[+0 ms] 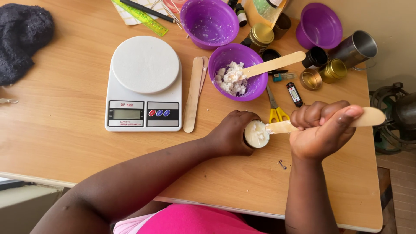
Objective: Mix and transfer a white paste-like substance into a small container using wooden sticks and trim with scissors.
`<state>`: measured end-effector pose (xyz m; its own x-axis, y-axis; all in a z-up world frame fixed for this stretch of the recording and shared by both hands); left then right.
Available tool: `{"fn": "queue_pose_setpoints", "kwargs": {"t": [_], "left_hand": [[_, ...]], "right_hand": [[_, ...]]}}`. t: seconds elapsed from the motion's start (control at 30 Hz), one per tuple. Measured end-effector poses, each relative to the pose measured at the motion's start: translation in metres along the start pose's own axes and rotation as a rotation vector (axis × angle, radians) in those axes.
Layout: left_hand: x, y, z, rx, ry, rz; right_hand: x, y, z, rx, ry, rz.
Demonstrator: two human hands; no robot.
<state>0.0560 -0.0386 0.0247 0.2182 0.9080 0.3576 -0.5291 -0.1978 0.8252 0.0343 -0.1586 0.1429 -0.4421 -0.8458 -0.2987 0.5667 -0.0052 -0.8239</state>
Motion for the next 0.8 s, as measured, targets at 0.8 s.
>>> {"fn": "queue_pose_setpoints", "kwargs": {"t": [0.8], "left_hand": [[0.004, 0.005, 0.001, 0.014, 0.064, -0.044]], "right_hand": [[-0.020, 0.014, -0.011, 0.045, -0.258, 0.046]]}}
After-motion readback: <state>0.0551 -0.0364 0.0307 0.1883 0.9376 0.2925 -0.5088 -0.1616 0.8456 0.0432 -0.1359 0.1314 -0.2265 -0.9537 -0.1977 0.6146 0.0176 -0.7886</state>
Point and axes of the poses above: each hand's wrist, its own z-axis towards the middle knuckle, its own x-axis out of the back of the hand, y = z × x, the point moved 7 cm from there along z, towards the middle knuckle, and after that the axes turned 9 degrees about y, right-handed, at the moved point
